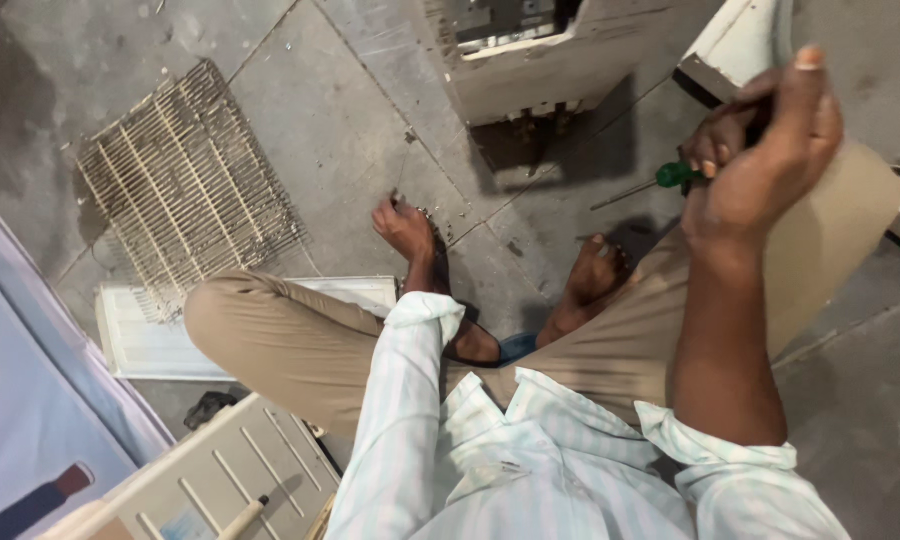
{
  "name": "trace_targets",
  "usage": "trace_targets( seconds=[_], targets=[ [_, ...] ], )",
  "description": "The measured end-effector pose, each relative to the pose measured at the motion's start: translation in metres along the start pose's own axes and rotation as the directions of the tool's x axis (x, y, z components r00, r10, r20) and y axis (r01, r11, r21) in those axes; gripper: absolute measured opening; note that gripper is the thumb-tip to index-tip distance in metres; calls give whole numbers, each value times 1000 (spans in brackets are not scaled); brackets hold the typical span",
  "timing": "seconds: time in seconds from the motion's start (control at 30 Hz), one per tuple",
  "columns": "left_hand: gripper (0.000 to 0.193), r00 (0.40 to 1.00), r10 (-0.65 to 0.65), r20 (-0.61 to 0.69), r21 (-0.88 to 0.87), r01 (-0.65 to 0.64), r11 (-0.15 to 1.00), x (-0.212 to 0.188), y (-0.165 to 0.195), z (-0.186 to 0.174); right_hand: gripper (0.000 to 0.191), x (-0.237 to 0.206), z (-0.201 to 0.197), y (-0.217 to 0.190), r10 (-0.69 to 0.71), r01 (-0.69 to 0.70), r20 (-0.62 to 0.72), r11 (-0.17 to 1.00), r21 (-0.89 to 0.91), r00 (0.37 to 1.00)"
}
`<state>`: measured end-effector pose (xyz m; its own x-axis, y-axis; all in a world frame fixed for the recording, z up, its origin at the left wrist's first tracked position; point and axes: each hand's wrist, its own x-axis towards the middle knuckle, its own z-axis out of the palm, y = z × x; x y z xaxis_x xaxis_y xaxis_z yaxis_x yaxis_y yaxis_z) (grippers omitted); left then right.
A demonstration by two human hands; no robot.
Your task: The person sits on the floor of a repair workshop and disassembles an air conditioner indoor unit. They use a screwdriver to remove screws from the casing, detach the front panel and filter, and pull out internal components including the blower fan and wiring.
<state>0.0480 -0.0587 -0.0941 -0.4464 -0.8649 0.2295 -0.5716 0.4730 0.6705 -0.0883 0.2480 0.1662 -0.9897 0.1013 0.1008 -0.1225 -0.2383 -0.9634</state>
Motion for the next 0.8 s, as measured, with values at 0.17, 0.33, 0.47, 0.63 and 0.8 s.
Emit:
trace_targets(
  seconds=[0.17,0.33,0.47,0.63,0.8],
  targets=[
    [30,960,276,-45,-362,-273,891,23,116,-13,19,8,-5,18,103,-103,9,992,70,995],
    [16,849,425,315,-593,-173,786,13,176,-32,6,11,-14,44,169,-168,-26,985,45,985],
    [41,489,73,869,-250,308,918,-35,167,-11,4,1,-27,53,191,-157,-81,935,319,978],
    [28,-5,153,988,-19,988,153,-82,138,41,6,-31,-43,64,407,-211,-224,782,587,886],
    [30,166,142,976,-147,980,-133,-88,128,65,17,-55,-60,73,347,-342,-218,938,63,912]
  ],
)
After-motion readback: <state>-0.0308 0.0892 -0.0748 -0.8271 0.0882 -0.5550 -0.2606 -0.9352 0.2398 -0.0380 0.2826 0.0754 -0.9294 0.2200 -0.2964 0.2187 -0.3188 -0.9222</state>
